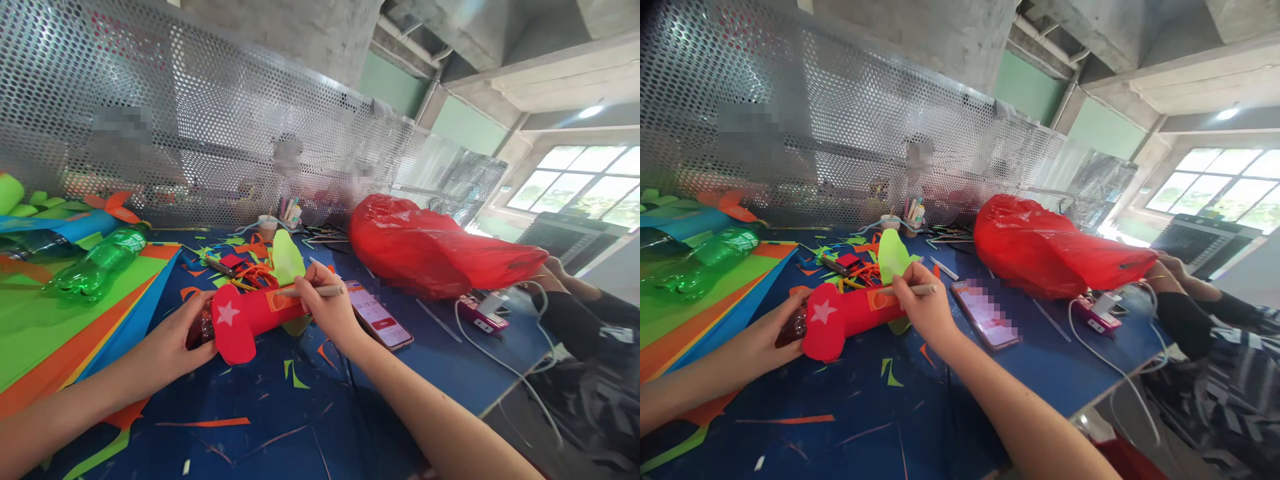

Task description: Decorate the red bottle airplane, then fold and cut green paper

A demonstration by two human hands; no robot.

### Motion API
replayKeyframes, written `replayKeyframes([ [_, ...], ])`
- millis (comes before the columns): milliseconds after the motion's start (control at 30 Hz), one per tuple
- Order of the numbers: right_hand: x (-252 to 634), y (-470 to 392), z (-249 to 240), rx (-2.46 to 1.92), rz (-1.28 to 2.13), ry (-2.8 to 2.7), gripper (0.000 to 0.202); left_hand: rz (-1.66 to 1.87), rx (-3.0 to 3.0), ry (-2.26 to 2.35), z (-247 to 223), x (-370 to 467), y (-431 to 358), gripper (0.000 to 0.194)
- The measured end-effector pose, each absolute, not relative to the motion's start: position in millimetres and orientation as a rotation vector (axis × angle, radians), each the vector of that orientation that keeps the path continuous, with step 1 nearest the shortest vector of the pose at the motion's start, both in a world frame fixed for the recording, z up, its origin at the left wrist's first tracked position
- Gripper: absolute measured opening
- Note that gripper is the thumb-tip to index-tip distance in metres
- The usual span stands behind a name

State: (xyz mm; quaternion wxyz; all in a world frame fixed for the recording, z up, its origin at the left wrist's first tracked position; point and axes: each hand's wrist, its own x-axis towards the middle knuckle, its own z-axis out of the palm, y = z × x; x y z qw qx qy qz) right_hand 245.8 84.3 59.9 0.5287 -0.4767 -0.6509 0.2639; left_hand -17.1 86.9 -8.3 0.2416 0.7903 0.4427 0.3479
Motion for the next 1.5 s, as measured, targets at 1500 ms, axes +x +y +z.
replayKeyframes([
  [1500,261,85,75,-1.259,0.346,-1.585,0.022,0.979,2.142,1.165,-14,-18,90,0.053],
])
